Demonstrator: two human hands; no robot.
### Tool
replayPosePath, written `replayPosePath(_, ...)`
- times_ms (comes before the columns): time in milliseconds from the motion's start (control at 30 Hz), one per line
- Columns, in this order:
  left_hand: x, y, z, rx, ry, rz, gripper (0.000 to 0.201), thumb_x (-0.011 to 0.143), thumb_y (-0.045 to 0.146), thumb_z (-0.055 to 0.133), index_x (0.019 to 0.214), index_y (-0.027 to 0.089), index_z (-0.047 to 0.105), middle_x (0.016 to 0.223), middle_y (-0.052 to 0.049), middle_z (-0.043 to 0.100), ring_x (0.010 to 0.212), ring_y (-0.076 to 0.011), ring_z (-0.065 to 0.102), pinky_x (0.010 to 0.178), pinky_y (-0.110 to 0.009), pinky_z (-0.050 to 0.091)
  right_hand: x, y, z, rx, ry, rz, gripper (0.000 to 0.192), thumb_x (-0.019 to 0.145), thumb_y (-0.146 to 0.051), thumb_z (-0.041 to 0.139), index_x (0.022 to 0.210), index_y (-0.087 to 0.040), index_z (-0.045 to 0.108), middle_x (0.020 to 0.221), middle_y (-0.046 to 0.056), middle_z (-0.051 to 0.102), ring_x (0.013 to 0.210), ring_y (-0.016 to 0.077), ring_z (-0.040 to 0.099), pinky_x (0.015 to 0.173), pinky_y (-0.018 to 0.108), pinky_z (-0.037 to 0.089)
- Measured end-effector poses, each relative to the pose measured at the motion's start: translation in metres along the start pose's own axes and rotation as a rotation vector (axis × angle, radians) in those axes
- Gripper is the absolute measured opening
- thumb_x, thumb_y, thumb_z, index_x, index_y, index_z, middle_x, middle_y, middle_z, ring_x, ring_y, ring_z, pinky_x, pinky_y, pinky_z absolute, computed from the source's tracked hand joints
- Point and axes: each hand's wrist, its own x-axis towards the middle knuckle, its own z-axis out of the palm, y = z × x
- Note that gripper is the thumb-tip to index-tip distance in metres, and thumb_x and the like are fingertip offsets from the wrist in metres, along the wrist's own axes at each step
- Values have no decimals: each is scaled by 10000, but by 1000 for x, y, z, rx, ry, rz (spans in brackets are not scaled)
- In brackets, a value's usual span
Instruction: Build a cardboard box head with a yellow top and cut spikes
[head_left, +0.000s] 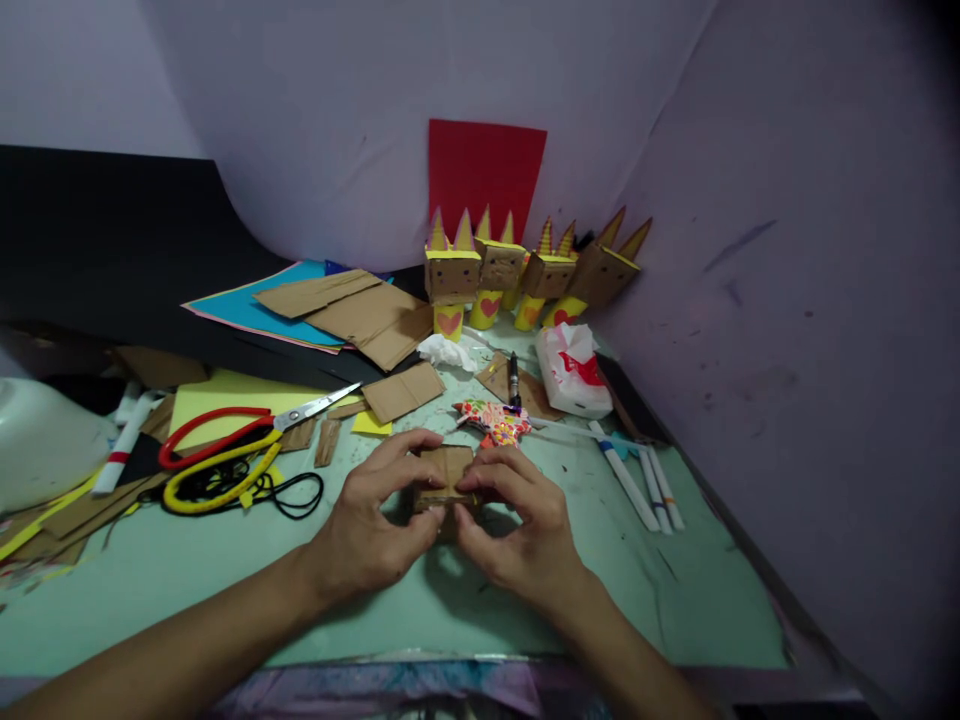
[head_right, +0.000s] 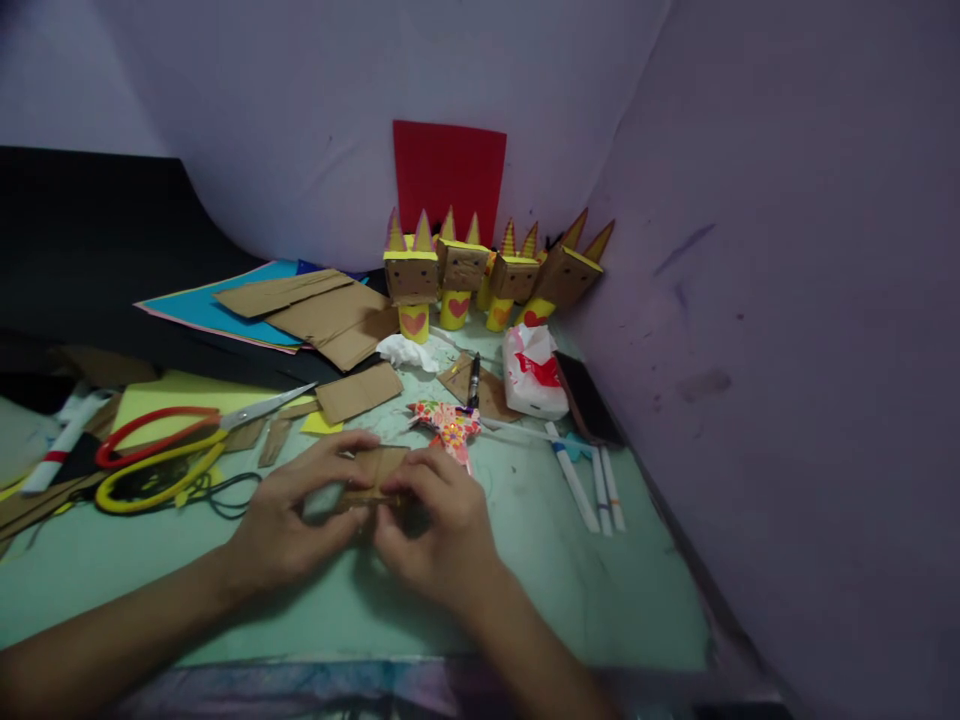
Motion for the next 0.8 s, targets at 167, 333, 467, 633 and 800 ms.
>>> replayPosePath(167, -1, 1, 2, 21, 16, 27, 145, 713, 110, 581, 828, 186, 627, 1152, -108, 577, 1103, -232, 555, 955, -343, 442, -2, 2, 0, -17, 6, -40, 146, 691, -121, 623, 806, -210, 636, 837, 57, 616, 728, 172, 628, 619, 280, 531)
replayPosePath(333, 1, 3, 1, 59, 0, 48, 149, 716, 105, 569, 832, 182, 623, 1148, -112, 579, 1100, -233, 555, 953, -346, 446, -2, 3, -2, -24, 11, -89, 148, 700, -102, 620, 809, -200, 642, 813, 58, 620, 730, 172, 627, 638, 282, 529)
replayPosePath(467, -1, 1, -1, 78, -36, 78, 155, 734, 99, 568, 855, 184, 615, 1164, -110, 556, 1125, -230, 533, 970, -347, 430, -1, 4, -4, 21, -43, -84, 184, 689, -93, 610, 840, -195, 637, 833, 65, 621, 748, 175, 624, 645, 286, 530)
replayPosePath(633, -4, -3, -2, 102, -79, 74, 190, 741, 112, 568, 913, 191, 570, 1246, -122, 499, 1199, -258, 476, 1000, -387, 413, -3, 2, -6, 42, -62, -71, 189, 684, -95, 603, 836, -204, 632, 837, 62, 622, 770, 182, 617, 675, 303, 527)
replayPosePath(800, -5, -3, -10, 129, -145, 6, 551, 696, 152, 639, 1195, 205, 412, 1419, -148, 340, 1332, -296, 330, 1085, -446, 318, -7, -1, -7, 38, -74, -94, 197, 687, -94, 594, 839, -215, 624, 825, 52, 601, 728, 168, 606, 638, 288, 522)
